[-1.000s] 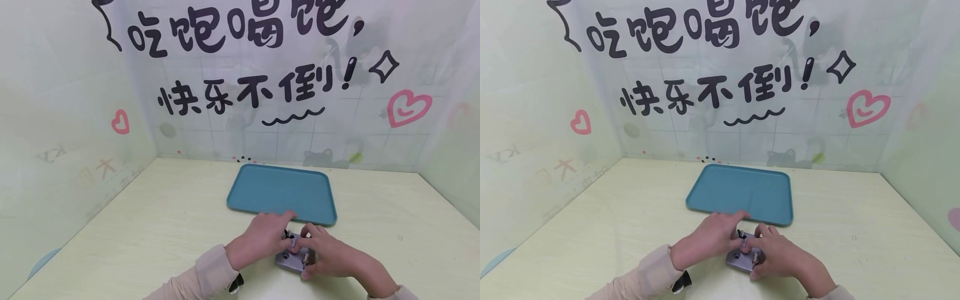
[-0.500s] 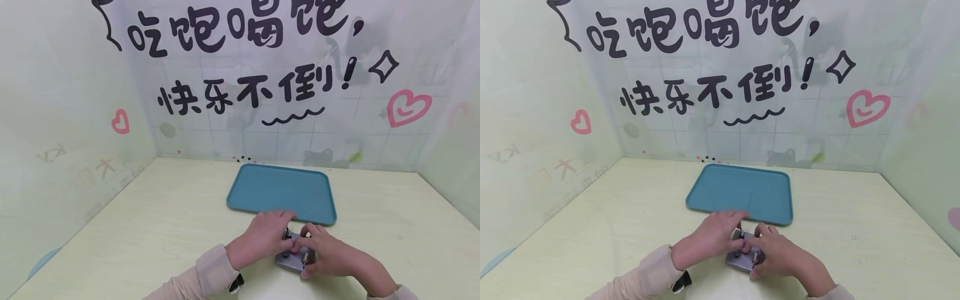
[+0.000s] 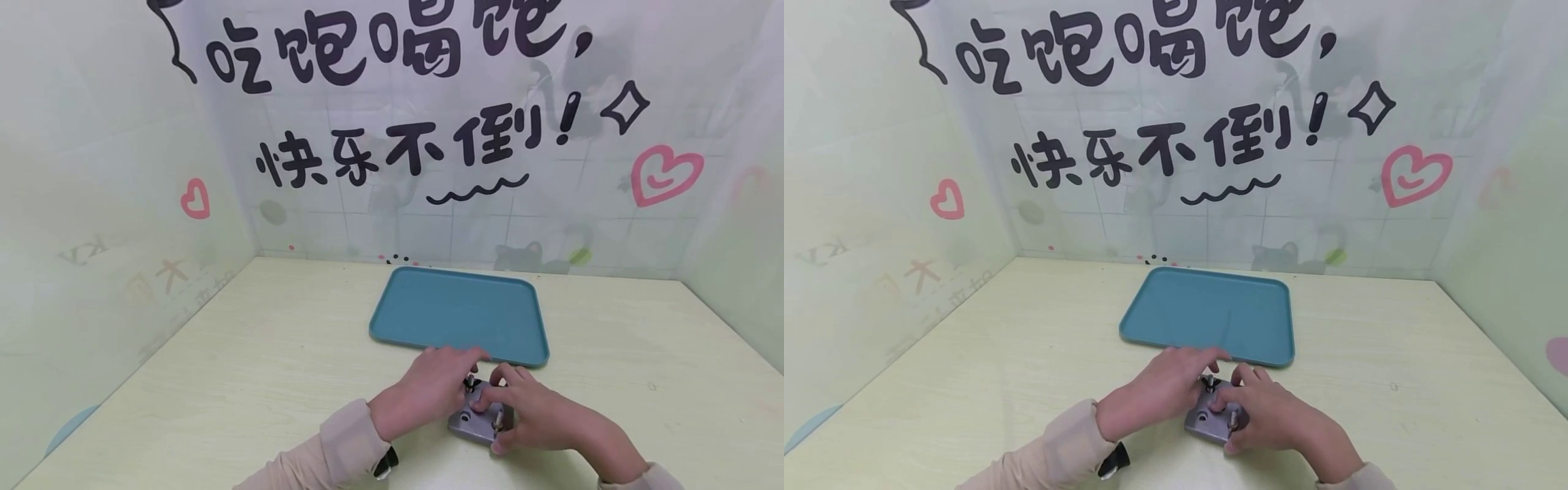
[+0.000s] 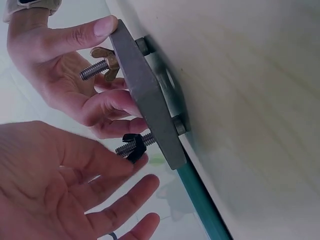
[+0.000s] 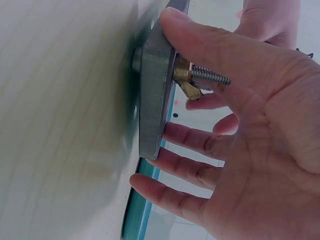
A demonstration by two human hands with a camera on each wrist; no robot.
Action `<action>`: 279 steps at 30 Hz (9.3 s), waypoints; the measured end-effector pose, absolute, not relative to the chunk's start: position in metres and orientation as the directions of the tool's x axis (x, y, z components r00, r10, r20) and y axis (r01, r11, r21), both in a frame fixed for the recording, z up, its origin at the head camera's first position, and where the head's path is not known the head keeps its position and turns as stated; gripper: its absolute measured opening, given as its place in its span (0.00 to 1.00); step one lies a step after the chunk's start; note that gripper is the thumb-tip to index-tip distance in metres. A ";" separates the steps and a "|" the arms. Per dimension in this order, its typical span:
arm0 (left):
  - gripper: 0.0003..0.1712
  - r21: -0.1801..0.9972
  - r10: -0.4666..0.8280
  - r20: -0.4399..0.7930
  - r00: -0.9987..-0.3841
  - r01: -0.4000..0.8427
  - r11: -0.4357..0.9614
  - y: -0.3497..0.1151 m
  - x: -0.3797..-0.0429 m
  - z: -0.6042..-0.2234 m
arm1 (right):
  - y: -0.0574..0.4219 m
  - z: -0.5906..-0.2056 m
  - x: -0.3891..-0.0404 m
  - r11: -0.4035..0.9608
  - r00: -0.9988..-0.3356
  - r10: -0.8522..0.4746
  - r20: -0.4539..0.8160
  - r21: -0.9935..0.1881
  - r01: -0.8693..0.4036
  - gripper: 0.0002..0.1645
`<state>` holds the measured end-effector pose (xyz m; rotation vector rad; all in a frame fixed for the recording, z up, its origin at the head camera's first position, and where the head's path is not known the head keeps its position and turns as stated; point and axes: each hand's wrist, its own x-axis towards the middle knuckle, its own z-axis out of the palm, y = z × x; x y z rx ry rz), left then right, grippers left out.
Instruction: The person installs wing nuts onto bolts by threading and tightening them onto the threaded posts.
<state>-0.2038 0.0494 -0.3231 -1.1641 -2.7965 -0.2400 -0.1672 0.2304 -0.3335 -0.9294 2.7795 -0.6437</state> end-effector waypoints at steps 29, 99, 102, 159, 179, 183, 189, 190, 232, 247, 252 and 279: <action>0.26 0.145 0.689 0.148 -0.709 0.705 0.694 0.048 -0.203 -0.323 | 0.230 -0.332 -0.167 0.724 -0.808 -0.589 -0.020 -0.456 -0.517 0.20; 0.24 0.166 0.682 0.158 -0.714 0.700 0.695 0.046 -0.202 -0.325 | 0.227 -0.332 -0.167 0.735 -0.809 -0.586 -0.039 -0.446 -0.511 0.19; 0.25 0.135 0.684 0.161 -0.711 0.702 0.699 0.046 -0.202 -0.325 | 0.227 -0.332 -0.166 0.733 -0.809 -0.587 -0.030 -0.444 -0.515 0.19; 0.20 0.132 0.747 0.179 -0.641 0.768 0.627 0.050 -0.203 -0.326 | 0.229 -0.334 -0.166 0.725 -0.806 -0.591 0.016 -0.426 -0.541 0.19; 0.29 0.115 0.651 0.134 -0.747 0.664 0.739 0.044 -0.202 -0.326 | 0.224 -0.332 -0.168 0.723 -0.804 -0.593 -0.046 -0.469 -0.506 0.18; 0.29 0.114 0.639 0.144 -0.756 0.654 0.748 0.047 -0.201 -0.328 | 0.226 -0.330 -0.168 0.742 -0.809 -0.585 -0.060 -0.442 -0.504 0.18; 0.27 0.132 0.635 0.135 -0.761 0.649 0.749 0.049 -0.201 -0.328 | 0.228 -0.333 -0.170 0.739 -0.798 -0.599 -0.064 -0.427 -0.520 0.18; 0.27 0.135 0.637 0.135 -0.759 0.651 0.747 0.049 -0.201 -0.328 | 0.229 -0.334 -0.170 0.735 -0.795 -0.604 -0.058 -0.428 -0.526 0.18; 0.28 0.155 0.633 0.102 -0.768 0.640 0.752 0.048 -0.204 -0.331 | 0.231 -0.337 -0.170 0.720 -0.777 -0.629 -0.020 -0.392 -0.572 0.18; 0.27 0.097 0.640 0.138 -0.756 0.654 0.751 0.047 -0.202 -0.329 | 0.229 -0.339 -0.169 0.719 -0.777 -0.629 -0.006 -0.382 -0.580 0.19; 0.25 0.139 0.621 0.109 -0.776 0.631 0.764 0.045 -0.204 -0.331 | 0.227 -0.338 -0.170 0.715 -0.773 -0.635 -0.008 -0.385 -0.584 0.18; 0.27 0.145 0.653 0.132 -0.746 0.666 0.731 0.048 -0.202 -0.330 | 0.229 -0.339 -0.169 0.701 -0.767 -0.642 0.017 -0.391 -0.596 0.19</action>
